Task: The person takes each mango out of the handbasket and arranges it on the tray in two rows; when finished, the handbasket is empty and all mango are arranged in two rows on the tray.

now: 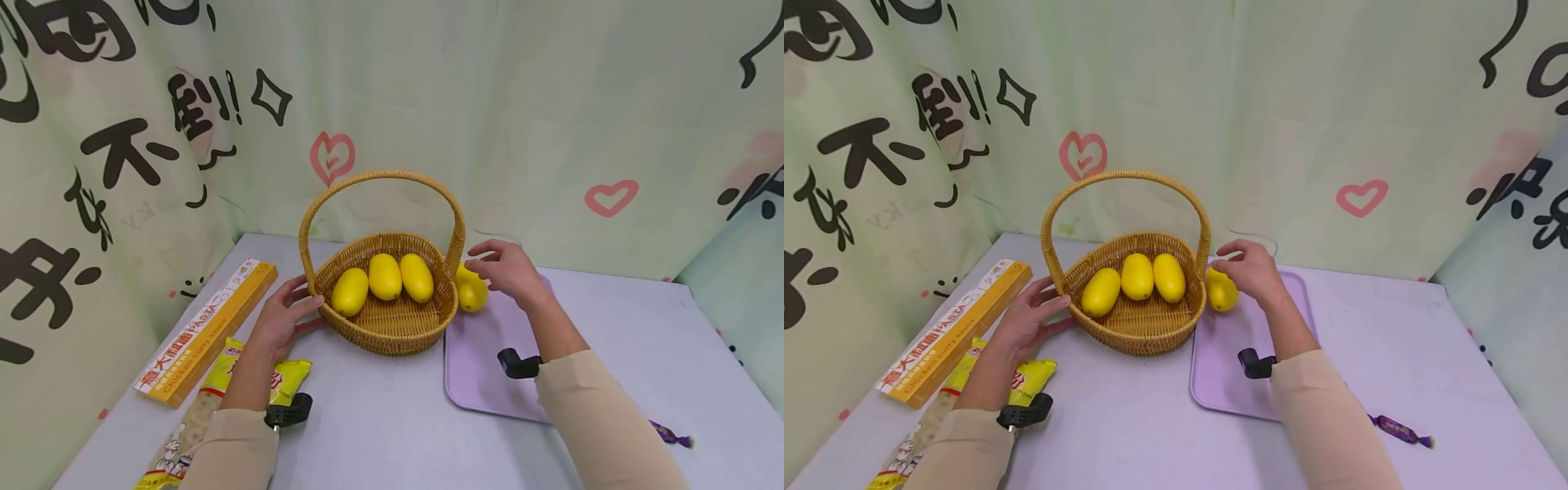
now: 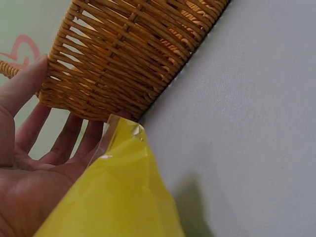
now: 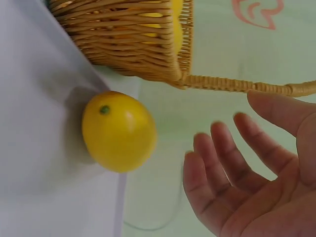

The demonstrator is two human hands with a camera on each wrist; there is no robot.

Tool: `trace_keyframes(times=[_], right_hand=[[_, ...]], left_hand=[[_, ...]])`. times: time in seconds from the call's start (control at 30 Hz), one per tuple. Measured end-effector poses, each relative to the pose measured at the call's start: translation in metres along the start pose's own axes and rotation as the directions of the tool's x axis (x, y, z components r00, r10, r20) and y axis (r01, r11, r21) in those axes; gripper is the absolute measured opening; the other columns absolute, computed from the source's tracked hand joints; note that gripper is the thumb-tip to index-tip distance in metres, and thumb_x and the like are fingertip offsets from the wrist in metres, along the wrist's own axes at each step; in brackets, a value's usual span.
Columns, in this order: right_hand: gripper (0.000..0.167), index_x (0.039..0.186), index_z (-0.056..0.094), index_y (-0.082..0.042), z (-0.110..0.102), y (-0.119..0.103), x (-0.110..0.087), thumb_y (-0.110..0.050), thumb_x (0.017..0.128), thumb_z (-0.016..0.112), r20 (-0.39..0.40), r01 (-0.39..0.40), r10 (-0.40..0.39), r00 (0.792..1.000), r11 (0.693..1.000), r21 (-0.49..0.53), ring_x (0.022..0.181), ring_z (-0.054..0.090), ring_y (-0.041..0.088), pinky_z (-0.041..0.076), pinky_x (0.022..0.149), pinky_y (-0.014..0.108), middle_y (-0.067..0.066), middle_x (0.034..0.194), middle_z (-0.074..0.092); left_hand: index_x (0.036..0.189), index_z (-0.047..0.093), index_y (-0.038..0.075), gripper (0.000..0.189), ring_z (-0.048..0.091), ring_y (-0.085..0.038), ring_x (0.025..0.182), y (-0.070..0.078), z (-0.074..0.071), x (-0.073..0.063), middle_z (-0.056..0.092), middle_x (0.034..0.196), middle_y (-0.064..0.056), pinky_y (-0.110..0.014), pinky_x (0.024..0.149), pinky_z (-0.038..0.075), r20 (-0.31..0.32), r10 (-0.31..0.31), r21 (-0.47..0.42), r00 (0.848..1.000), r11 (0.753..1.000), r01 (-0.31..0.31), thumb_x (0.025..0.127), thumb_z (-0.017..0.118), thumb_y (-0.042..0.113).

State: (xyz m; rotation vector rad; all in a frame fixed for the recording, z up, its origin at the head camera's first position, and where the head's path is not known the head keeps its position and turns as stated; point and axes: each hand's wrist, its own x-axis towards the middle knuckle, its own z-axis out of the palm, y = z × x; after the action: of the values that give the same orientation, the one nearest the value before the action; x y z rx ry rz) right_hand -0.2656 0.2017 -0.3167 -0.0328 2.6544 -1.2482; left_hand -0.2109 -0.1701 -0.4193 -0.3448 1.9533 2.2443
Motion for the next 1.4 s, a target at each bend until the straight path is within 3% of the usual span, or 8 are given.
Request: trace_keyframes(times=[0.1,0.27,0.57,0.8,0.97,1.2,1.4], right_hand=[[0.04,0.131,0.06,-0.001,-0.002,-0.004,-0.003,-0.03,0.104,0.059,0.046,0.008,-0.009,0.999,1.0,0.006,0.119,0.061,0.038,0.057,0.102,0.049,0.023,0.133,0.06],[0.037,0.125,0.063,-0.001,-0.005,-0.013,-0.006,-0.031,0.103,0.06,0.194,0.03,-0.028,0.981,1.0,-0.007,0.115,0.065,0.036,0.06,0.095,0.044,0.021,0.126,0.064],[0.045,0.139,0.061,-0.011,0.006,-0.032,-0.006,-0.032,0.1,0.066,0.372,0.101,-0.109,0.922,0.994,0.042,0.131,0.056,0.041,0.057,0.101,0.052,0.018,0.145,0.058],[0.054,0.148,0.055,-0.017,0.022,-0.042,0.001,-0.03,0.098,0.07,0.417,0.176,-0.183,0.89,0.983,0.055,0.134,0.055,0.036,0.055,0.105,0.053,0.02,0.155,0.048],[0.054,0.148,0.056,-0.022,0.034,-0.048,0.011,-0.027,0.097,0.071,0.401,0.192,-0.185,0.897,0.981,0.022,0.131,0.057,0.035,0.051,0.11,0.054,0.018,0.156,0.047],[0.054,0.148,0.056,-0.022,0.048,-0.061,0.028,-0.024,0.096,0.071,0.358,0.173,-0.146,0.922,0.984,-0.046,0.139,0.049,0.036,0.05,0.111,0.053,0.017,0.159,0.044],[0.055,0.149,0.056,-0.016,0.06,-0.061,0.045,-0.019,0.096,0.07,0.3,0.172,-0.123,0.946,0.975,-0.142,0.146,0.041,0.04,0.042,0.117,0.054,0.019,0.162,0.04]], left_hand=[[0.16,0.037,0.025,0.071,0.048,-0.034,0.14,0.0,0.0,0.001,0.039,0.16,-0.01,-0.049,0.111,0.051,-0.001,0.001,0.004,1.0,1.0,-0.001,0.099,0.071,0.014],[0.16,0.038,0.025,0.07,0.048,-0.034,0.14,0.0,-0.001,0.002,0.039,0.16,-0.01,-0.048,0.11,0.052,-0.002,0.001,0.009,1.0,1.0,-0.001,0.099,0.071,0.015],[0.16,0.038,0.025,0.071,0.048,-0.034,0.141,-0.002,-0.003,0.0,0.038,0.161,-0.01,-0.049,0.112,0.05,-0.01,-0.008,0.007,1.0,1.0,0.008,0.098,0.072,0.016],[0.16,0.037,0.025,0.071,0.048,-0.034,0.141,-0.004,-0.004,0.001,0.039,0.161,-0.01,-0.049,0.111,0.051,-0.012,-0.014,0.004,1.0,1.0,0.014,0.098,0.071,0.015],[0.16,0.038,0.024,0.07,0.048,-0.034,0.141,-0.005,-0.003,0.002,0.04,0.16,-0.009,-0.049,0.11,0.052,-0.02,-0.013,0.014,1.0,1.0,0.013,0.098,0.071,0.015],[0.159,0.039,0.024,0.07,0.049,-0.033,0.14,-0.004,-0.001,0.002,0.041,0.16,-0.009,-0.048,0.11,0.052,-0.018,-0.01,0.017,1.0,1.0,0.01,0.098,0.072,0.016],[0.159,0.039,0.023,0.069,0.048,-0.034,0.141,-0.001,0.001,0.001,0.04,0.16,-0.01,-0.049,0.111,0.051,-0.019,0.003,0.017,1.0,1.0,-0.002,0.098,0.072,0.016]])
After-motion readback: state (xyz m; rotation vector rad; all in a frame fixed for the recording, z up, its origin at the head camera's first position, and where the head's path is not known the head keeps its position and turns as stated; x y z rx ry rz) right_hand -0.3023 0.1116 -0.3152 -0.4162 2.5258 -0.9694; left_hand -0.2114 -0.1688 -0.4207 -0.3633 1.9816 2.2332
